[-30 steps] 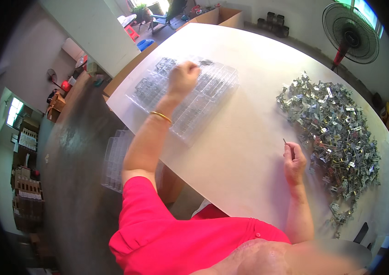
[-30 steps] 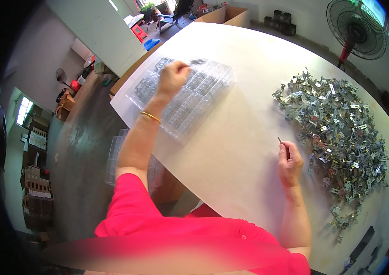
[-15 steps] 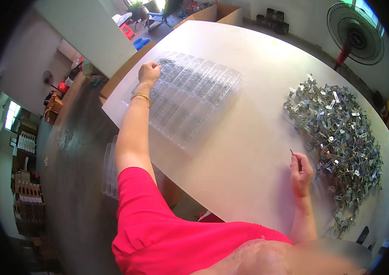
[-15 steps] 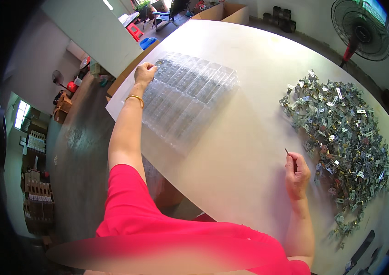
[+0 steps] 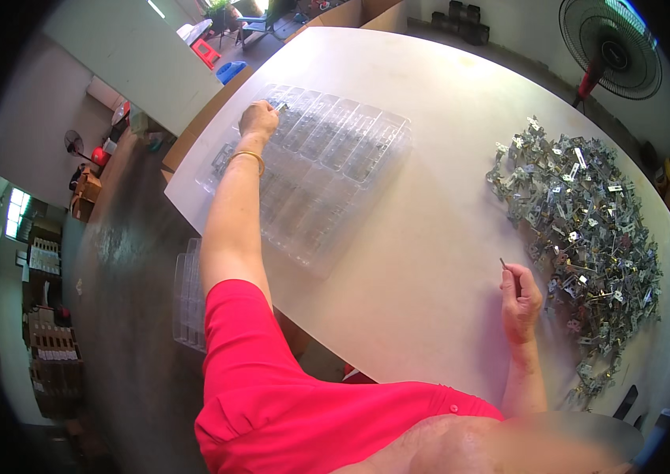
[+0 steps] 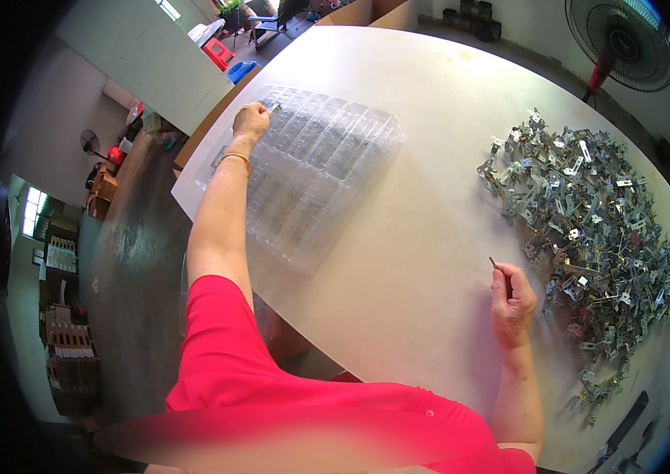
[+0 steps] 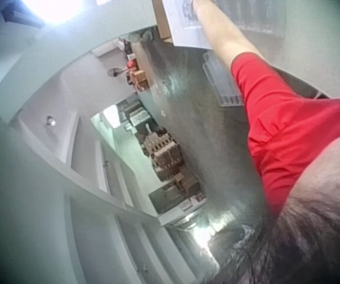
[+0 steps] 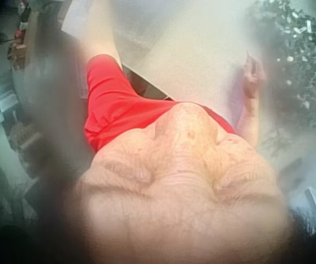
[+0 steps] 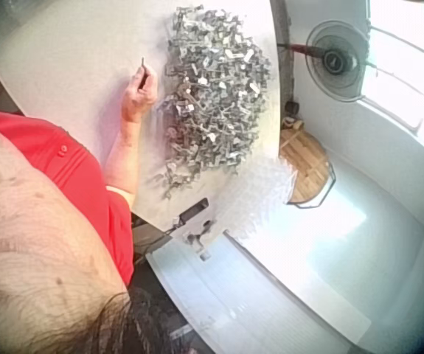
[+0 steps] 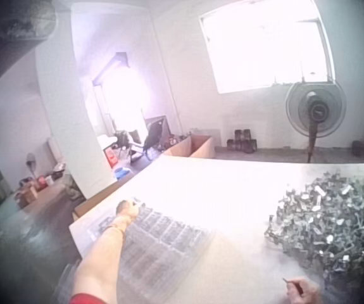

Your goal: The person assembles metal components by hand, picking up a metal bracket and a pin, joining them together, and then placing the completed assembly into a plastic tray. This process is repeated for several pieces, occasionally moving the tray to reach empty slots.

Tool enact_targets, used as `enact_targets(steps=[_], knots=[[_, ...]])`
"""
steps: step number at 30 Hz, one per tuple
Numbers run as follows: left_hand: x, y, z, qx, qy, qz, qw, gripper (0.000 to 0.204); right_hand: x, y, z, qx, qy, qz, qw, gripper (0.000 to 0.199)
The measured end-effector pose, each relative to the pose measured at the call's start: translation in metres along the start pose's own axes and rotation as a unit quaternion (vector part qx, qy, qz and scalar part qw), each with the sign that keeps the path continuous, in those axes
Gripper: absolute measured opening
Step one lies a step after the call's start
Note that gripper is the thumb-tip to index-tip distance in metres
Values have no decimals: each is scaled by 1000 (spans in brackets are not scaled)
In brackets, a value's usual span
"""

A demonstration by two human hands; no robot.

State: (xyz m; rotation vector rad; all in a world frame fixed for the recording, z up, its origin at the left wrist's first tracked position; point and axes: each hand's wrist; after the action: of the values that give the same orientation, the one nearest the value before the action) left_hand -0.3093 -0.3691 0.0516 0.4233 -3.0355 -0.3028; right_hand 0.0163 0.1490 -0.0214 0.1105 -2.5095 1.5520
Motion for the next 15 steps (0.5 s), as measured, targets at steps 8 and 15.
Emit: enact_targets(steps=[8,15], knots=[[-4,1,10,15,21,11,1000,22,-5,-3,0,-6,-3,6,1000,6],[6,4,-1,63,27,78,995,27,-3,-1,-2,-51,8,2,999,7]])
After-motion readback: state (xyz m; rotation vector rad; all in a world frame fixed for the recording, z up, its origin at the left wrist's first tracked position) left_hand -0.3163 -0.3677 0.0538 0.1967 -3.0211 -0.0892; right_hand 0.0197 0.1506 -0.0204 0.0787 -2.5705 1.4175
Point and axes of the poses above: each hand's wrist, its own x-axis towards the middle knuckle, its own z-axis out of the palm, y = z × x, and after that the axes turned 12 degrees about -y, right-handed
